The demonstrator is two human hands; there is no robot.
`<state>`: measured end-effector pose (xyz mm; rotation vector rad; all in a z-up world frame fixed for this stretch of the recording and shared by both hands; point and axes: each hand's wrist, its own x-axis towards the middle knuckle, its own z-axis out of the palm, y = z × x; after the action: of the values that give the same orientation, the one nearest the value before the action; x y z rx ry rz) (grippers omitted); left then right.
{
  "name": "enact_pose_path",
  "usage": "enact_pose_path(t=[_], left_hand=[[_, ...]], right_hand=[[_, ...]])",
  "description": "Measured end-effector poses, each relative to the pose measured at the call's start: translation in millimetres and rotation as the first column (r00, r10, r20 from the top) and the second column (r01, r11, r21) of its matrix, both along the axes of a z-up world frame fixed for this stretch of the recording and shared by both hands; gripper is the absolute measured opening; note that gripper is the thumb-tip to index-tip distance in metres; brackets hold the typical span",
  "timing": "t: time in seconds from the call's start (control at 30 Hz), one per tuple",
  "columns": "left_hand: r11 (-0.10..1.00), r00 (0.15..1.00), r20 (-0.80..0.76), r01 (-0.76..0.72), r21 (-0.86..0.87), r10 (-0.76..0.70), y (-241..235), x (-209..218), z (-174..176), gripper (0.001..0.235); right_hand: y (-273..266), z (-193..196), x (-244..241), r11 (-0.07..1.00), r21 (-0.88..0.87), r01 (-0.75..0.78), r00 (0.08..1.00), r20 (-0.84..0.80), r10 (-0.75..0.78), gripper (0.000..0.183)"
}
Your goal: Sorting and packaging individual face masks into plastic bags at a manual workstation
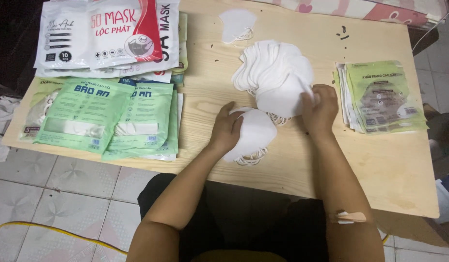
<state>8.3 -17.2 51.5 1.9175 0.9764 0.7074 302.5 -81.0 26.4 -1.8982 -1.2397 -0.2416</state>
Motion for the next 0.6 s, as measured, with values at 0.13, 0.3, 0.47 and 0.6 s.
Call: enact_pose_path(t=[0.13, 0.3, 0.47, 0.6], left_hand=[[0.999, 0.998, 0.035, -0.052, 0.016, 0.051, -8, -8, 14, 0.032], [0.876, 0.976, 0.212, 0.056, -0.478, 0.053, 8, -9, -19, 0.034], [0.723, 0.902, 0.416, 0.214, -0.656, 0.111, 3, -4, -24, 0.036], [0.665, 0.85, 0.515, 0.322, -0.674, 0.11, -7, -11, 11, 0.036]], right_hand=[[-7, 2, 34, 0.942, 0.288, -0.173, 0.822, -0.484, 0.299, 0.024], [-43, 90, -23, 0.936, 0.031, -0.351, 0.601, -0.759, 0.25, 0.014], [-34, 85, -73, 0.867, -0.101, -0.487, 0.555, -0.803, 0.218, 0.017], [-24, 71, -86, 0.843, -0.119, -0.525, 0.518, -0.83, 0.206, 0.012]])
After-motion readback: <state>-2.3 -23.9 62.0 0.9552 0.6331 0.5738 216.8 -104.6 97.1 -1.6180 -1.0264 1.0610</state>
